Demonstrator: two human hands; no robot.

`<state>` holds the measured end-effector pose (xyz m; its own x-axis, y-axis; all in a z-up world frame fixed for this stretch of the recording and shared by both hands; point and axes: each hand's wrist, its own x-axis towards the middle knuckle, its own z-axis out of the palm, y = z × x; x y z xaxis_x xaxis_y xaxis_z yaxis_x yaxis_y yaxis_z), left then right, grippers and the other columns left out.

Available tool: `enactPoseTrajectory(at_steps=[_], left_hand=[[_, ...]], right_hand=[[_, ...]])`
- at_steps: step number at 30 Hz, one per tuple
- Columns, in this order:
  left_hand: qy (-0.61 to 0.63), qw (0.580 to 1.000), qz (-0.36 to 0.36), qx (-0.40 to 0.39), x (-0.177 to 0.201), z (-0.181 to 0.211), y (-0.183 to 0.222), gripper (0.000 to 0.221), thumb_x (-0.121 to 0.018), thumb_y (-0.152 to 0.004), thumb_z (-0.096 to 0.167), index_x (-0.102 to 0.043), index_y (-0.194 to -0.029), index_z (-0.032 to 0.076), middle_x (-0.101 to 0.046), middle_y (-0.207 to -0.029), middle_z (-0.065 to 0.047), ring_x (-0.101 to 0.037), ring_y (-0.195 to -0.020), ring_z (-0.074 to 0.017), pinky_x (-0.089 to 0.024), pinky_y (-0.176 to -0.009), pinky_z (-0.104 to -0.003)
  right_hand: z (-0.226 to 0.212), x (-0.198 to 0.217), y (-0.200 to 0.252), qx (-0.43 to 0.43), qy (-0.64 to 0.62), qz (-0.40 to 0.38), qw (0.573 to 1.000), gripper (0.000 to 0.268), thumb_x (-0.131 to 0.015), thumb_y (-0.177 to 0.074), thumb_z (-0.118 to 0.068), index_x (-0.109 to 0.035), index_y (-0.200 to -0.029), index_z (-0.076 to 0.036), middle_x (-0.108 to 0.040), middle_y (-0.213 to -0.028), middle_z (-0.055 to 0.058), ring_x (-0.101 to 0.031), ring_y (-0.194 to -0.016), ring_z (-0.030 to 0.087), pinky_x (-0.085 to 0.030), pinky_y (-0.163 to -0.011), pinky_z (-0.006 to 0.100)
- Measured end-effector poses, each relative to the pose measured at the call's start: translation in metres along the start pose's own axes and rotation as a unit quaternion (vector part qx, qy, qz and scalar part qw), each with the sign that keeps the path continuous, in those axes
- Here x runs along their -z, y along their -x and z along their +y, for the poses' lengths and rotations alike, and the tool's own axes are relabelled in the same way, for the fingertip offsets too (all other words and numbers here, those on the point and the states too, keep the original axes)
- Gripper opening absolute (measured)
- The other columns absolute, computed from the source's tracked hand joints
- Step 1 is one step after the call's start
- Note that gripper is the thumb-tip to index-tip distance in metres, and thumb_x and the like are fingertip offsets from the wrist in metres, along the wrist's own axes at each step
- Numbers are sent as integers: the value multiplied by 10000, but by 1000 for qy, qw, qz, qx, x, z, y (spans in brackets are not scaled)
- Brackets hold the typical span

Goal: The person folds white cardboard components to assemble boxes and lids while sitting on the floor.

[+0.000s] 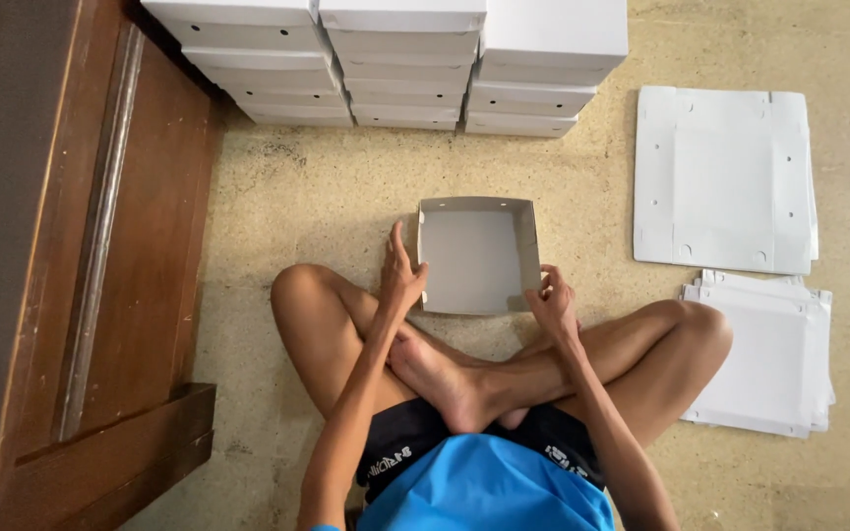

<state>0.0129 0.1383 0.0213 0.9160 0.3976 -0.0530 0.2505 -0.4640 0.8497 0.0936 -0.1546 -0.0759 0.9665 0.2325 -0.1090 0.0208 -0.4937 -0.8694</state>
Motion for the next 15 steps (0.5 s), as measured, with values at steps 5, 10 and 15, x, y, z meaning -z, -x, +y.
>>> enactPoseTrajectory(at_steps=[5,10,15], left_hand=[[-70,970,-168,159,-19,-35,3,1019,-643,-772,482,-107,-1563,125,-247,-1569,-263,-401,-1365,-469,-345,-1140,-541],[-152,988,34,17,-8,-13,-2,808,-744,-746,582,-391,-1265,73,-472,-1182,-145,-574,-1123,-420,-478,-973,-600],[-95,977,-174,83,13,14,-23,799,-522,-945,155,-41,-1583,192,-473,-1328,-320,-555,-1173,-507,-502,-924,-595]], right_hand=[[17,13,-30,47,106,-17,993,491,-612,-712,-47,-622,-1203,-37,-547,-711,138,-596,-571,279,-488,-554,411],[21,34,-70,114,196,-29,973,410,-669,-715,-75,-706,-1123,-75,-604,-781,145,-650,-655,348,-516,-579,448],[-75,47,-69,118,87,51,988,647,-728,-848,-130,-466,-1437,-83,-509,-1224,265,-556,-1140,509,-454,-950,622]])
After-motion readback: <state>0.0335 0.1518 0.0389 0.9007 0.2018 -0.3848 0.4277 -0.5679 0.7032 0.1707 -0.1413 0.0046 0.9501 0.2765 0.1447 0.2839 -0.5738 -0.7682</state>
